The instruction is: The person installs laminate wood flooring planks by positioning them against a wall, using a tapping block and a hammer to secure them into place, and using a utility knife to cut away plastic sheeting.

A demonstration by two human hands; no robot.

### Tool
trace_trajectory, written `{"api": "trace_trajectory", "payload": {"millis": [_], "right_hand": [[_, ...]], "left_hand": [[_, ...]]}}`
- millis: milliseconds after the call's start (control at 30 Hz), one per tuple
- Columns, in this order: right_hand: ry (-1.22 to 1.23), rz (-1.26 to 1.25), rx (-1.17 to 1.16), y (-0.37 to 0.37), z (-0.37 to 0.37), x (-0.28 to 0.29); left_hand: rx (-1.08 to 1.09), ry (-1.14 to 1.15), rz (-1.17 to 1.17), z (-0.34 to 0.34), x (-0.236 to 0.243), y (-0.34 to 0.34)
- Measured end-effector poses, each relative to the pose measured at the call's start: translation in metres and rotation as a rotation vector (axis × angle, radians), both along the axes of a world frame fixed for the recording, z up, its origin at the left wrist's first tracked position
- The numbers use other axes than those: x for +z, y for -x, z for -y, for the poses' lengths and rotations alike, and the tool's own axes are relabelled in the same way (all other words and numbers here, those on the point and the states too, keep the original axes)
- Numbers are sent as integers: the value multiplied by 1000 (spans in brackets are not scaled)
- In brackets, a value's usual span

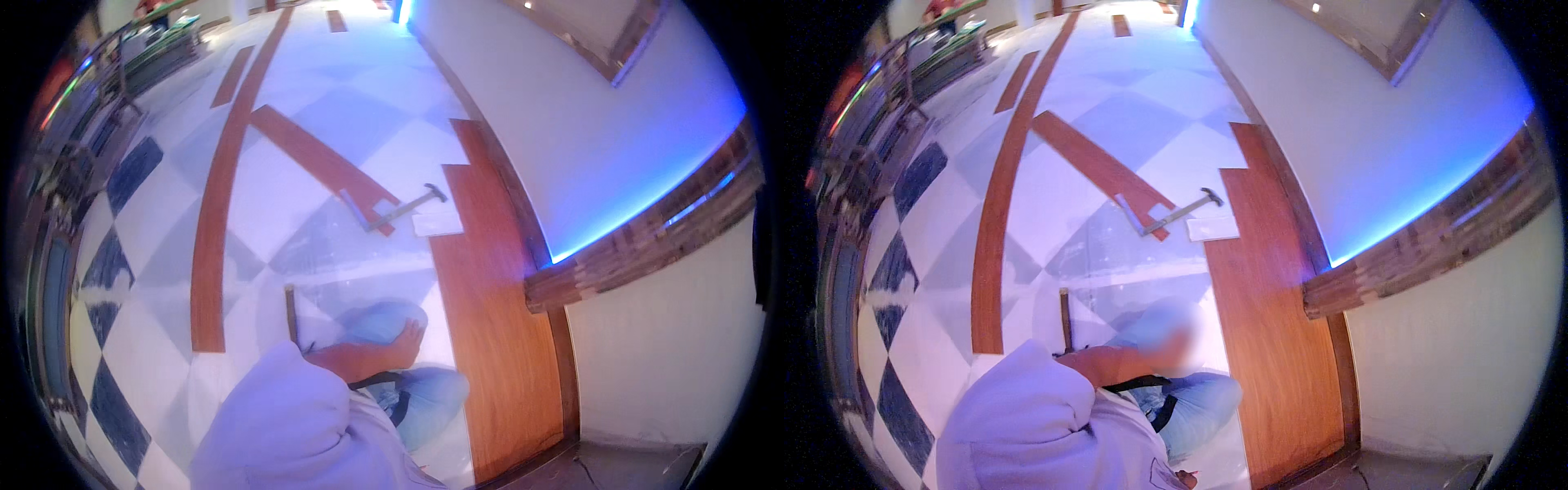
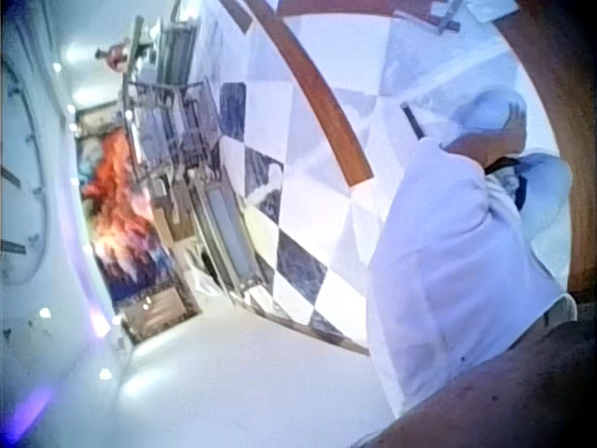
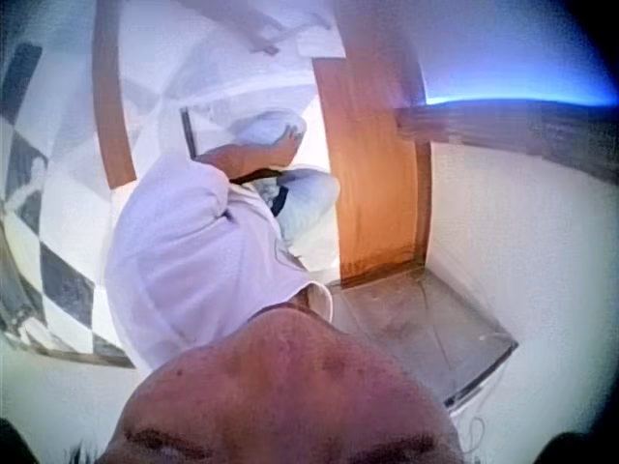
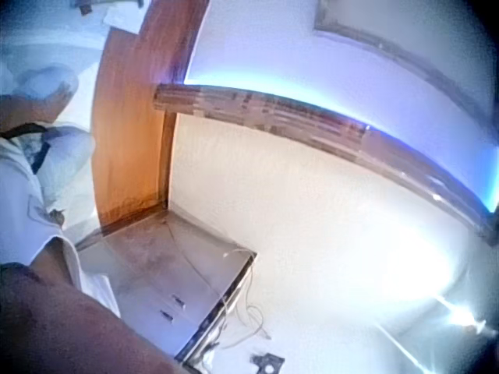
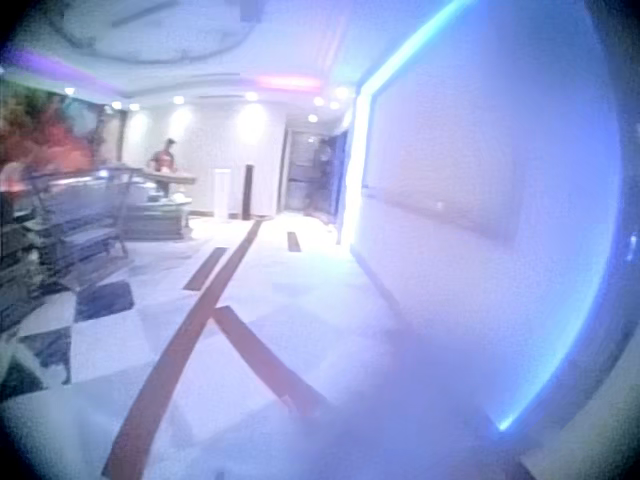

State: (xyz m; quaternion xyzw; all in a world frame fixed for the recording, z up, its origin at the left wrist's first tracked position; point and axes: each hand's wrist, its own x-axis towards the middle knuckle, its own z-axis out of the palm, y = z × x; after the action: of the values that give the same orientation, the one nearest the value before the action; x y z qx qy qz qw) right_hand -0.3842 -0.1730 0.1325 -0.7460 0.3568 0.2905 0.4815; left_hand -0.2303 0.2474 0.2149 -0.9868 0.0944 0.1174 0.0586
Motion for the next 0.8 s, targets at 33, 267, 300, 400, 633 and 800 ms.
{"api": "trace_trajectory", "payload": {"millis": [33, 267, 300, 400, 633, 800], "right_hand": [[-14, 7, 39, -9, -7, 4], [-33, 80, 211, -70, -15, 29], [-43, 87, 235, -77, -16, 32], [-51, 79, 326, -92, -17, 43], [3, 73, 416, -126, 4, 85], [-96, -4, 536, -142, -28, 81]], "left_hand": [[-2, 37, -48, 2, 8, 10], [-32, 312, -199, -33, 102, 8], [-16, 436, -265, -37, 107, 3], [422, 1490, -45, -69, 52, -7], [1392, 1340, 524, -223, -81, 125], [1692, 868, 461, -294, -248, 422]]}}
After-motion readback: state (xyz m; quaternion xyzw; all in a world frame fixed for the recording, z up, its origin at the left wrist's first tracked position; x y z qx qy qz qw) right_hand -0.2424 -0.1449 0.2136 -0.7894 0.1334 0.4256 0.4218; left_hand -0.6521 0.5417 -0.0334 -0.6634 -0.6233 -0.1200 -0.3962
